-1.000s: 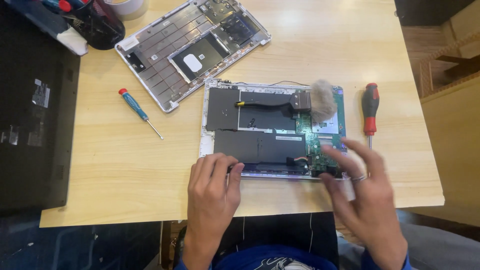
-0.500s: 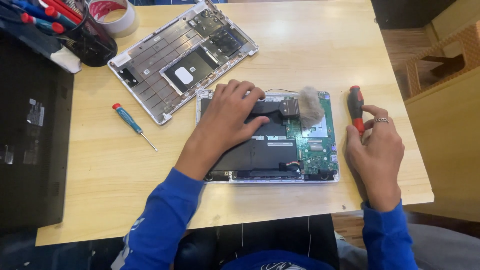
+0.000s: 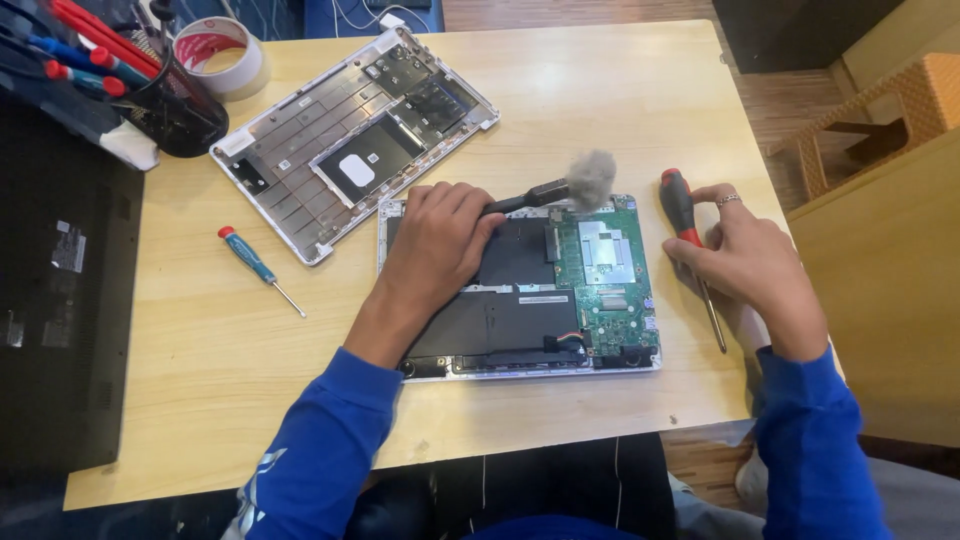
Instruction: The person is disassembling a laptop, removing internal screws with a screwdriver, and cleaning the components with a brush.
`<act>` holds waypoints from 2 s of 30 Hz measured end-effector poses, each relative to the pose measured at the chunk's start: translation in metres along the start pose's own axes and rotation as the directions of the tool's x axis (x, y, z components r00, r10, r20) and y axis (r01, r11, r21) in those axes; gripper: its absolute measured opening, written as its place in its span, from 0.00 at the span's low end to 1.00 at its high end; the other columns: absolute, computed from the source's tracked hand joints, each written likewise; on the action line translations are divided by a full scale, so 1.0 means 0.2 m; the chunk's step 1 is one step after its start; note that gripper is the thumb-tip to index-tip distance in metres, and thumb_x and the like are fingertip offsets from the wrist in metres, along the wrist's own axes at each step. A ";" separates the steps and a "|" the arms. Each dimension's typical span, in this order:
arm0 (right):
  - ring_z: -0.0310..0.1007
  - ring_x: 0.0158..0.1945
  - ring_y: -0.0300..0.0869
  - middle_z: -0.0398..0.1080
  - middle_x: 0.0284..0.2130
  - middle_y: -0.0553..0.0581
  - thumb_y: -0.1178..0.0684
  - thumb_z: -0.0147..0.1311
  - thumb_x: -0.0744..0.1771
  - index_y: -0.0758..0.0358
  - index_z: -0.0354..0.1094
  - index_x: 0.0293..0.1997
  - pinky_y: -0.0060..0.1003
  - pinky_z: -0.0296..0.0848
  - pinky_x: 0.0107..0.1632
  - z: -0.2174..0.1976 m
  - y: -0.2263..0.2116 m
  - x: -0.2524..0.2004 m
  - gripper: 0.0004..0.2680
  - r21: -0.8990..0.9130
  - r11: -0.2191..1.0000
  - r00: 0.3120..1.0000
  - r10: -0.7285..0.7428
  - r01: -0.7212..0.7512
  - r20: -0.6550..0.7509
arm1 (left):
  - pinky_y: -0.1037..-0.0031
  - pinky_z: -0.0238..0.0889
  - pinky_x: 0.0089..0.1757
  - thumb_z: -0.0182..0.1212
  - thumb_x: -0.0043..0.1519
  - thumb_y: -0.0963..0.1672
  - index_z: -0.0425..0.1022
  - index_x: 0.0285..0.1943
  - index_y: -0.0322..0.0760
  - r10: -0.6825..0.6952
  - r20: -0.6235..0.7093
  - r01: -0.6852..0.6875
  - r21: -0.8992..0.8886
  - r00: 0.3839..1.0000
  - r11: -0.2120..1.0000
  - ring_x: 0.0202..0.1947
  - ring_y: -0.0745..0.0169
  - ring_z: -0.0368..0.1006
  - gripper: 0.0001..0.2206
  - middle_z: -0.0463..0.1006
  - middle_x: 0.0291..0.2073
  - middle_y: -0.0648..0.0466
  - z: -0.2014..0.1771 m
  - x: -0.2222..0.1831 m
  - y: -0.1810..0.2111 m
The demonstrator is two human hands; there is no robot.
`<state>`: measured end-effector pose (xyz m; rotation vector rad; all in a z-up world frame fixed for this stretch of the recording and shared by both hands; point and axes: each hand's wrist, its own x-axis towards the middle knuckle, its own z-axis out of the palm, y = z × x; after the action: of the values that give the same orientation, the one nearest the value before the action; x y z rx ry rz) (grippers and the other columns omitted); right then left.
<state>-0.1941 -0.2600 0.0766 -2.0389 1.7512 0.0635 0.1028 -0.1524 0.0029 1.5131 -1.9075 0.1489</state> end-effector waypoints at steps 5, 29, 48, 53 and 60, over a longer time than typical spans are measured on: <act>0.72 0.32 0.52 0.70 0.23 0.57 0.34 0.55 0.65 0.53 0.64 0.62 0.51 0.63 0.34 0.07 0.03 -0.04 0.22 0.050 0.998 0.980 -0.013 0.023 -0.198 | 0.62 0.58 0.45 0.56 0.70 0.45 0.72 0.41 0.37 -0.020 -0.026 0.020 -0.005 0.999 1.000 0.37 0.51 0.69 0.07 0.75 0.36 0.52 -0.01 0.01 0.00; 0.65 0.53 0.54 0.66 0.54 0.62 0.42 0.64 0.66 0.53 0.63 0.63 0.51 0.58 0.54 0.22 -0.27 -0.03 0.20 -0.602 0.494 0.201 -0.849 0.628 -0.488 | 0.68 0.61 0.42 0.59 0.69 0.39 0.79 0.48 0.41 0.388 -0.238 -0.215 0.532 0.890 0.819 0.35 0.58 0.67 0.04 0.73 0.35 0.55 -0.19 0.08 0.17; 0.81 0.35 0.51 0.78 0.31 0.61 0.64 0.67 0.64 0.64 0.73 0.52 0.41 0.80 0.37 0.30 -0.28 0.06 0.13 0.243 0.570 0.567 -0.503 0.785 -0.652 | 0.61 0.65 0.45 0.64 0.62 0.47 0.77 0.50 0.43 -0.015 0.049 0.006 0.170 0.999 0.985 0.40 0.52 0.72 0.10 0.75 0.34 0.53 0.10 -0.04 -0.15; 0.79 0.30 0.50 0.77 0.32 0.62 0.65 0.63 0.65 0.65 0.75 0.51 0.41 0.81 0.33 0.26 -0.32 0.01 0.10 0.270 0.580 0.587 -0.472 0.769 -0.658 | 0.61 0.65 0.45 0.63 0.63 0.47 0.78 0.50 0.43 -0.086 0.101 0.072 0.139 0.991 0.988 0.41 0.52 0.72 0.10 0.74 0.34 0.53 0.06 -0.04 -0.12; 0.75 0.20 0.46 0.71 0.20 0.58 0.62 0.63 0.66 0.64 0.77 0.43 0.37 0.78 0.25 0.28 -0.27 0.04 0.04 0.284 0.616 0.613 -0.423 0.735 -0.668 | 0.60 0.66 0.45 0.63 0.63 0.48 0.78 0.48 0.42 -0.165 0.088 0.152 0.133 0.982 0.979 0.41 0.50 0.71 0.09 0.72 0.33 0.53 0.07 -0.06 -0.12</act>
<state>-0.1283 -0.2428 0.0404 -2.1782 0.9954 -1.2130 0.1190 -0.1572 -0.0214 1.7803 -1.8737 0.1262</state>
